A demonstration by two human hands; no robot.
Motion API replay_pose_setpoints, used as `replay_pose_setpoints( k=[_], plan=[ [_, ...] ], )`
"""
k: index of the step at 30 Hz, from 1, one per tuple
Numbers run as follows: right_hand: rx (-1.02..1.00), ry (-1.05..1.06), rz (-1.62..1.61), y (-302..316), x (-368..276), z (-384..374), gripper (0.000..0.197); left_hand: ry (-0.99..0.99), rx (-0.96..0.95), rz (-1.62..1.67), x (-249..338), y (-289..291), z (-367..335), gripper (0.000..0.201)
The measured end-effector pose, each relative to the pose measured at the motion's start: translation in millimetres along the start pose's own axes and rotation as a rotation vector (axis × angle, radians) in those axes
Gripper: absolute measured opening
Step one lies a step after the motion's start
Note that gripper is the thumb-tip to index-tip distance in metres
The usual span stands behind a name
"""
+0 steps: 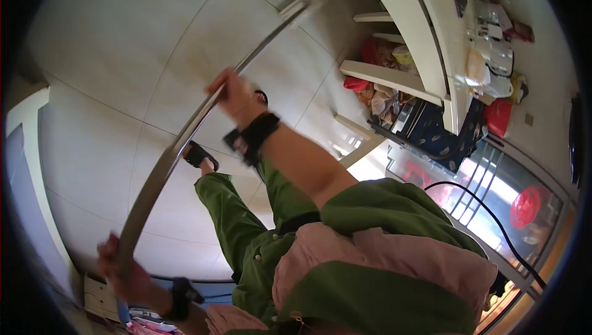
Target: The recorder uses a flat mop to clean the floor in multiple rooms of a residence.
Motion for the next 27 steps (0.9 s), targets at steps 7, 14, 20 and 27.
replay_pose_setpoints(
  k=[7, 14, 20, 27],
  plan=[
    [0.013, 0.171, -0.163, 144.6, -239.0, -120.1, 0.018, 0.171, -0.403, 0.248, -185.4, -245.2, -13.4, 0.028],
    [0.156, 0.092, 0.485, 208.3, -310.8, -151.4, 0.006, 0.59, -0.18, 0.583, -298.7, -319.7, 59.6, 0.024],
    [0.393, 0.038, 0.668, 228.5, -300.7, -155.0, 0.01, 0.773, 0.005, 0.601, -318.5, -310.2, 93.9, 0.026],
    [0.469, 0.108, 0.718, 176.7, -223.4, -123.6, 0.038, 0.821, 0.239, 0.636, -287.9, -242.6, 120.5, 0.031]
  ],
)
Point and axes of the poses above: each hand's wrist, its own z-axis away from the middle knuckle, its own y-axis out of the back of the hand, x = y × z, the point moved 8 cm from there along -z, towards the middle knuckle, and after that the axes turned 9 degrees about -y, right-handed, at the moved point
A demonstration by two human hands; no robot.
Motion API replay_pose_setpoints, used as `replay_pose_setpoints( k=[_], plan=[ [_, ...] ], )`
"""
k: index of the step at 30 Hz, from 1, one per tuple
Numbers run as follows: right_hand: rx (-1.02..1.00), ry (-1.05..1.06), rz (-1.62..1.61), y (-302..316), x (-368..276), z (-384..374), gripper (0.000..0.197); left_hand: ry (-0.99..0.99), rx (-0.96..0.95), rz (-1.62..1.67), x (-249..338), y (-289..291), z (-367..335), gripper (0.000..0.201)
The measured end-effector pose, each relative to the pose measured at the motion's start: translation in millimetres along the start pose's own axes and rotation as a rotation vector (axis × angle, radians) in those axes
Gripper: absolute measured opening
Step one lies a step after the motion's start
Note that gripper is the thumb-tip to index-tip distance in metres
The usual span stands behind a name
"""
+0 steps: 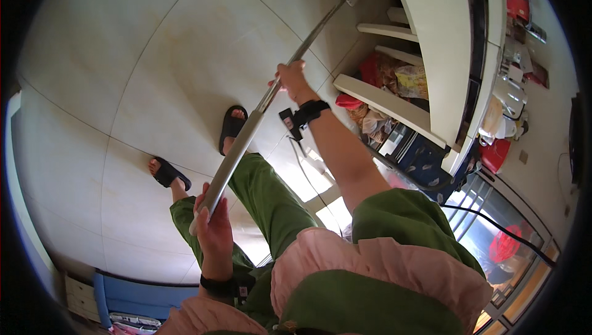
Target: The recorder uses a flat mop to clean the floor in multiple rooms of a residence.
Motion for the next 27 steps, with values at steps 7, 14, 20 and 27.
replay_pose_setpoints(
  k=[7, 14, 20, 27],
  plan=[
    [-0.04, -0.027, 0.029, -100.9, 122.3, 94.9, 0.037, -0.261, 0.05, -0.225, 139.5, 115.4, 71.1, 0.03],
    [-0.253, -0.136, -0.113, -217.4, 207.8, 258.7, 0.036, -0.645, 0.313, -1.254, 316.3, 279.5, 199.3, 0.026],
    [-0.37, 0.597, -0.034, -258.4, 178.4, 249.9, 0.033, -0.5, 0.707, -1.4, 336.1, 124.0, 202.1, 0.012],
    [-0.294, 0.04, -0.374, -217.5, 35.2, 184.8, 0.03, -0.669, -0.116, -0.425, 287.8, 88.3, 64.5, 0.032]
  ],
)
Point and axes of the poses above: each hand's wrist, its own z-axis away from the middle knuckle, its own y-axis out of the back of the hand, x = y × z, the point moved 8 cm from there along -z, towards the middle knuckle, and after that the axes turned 9 degrees about -y, right-handed, at the moved point
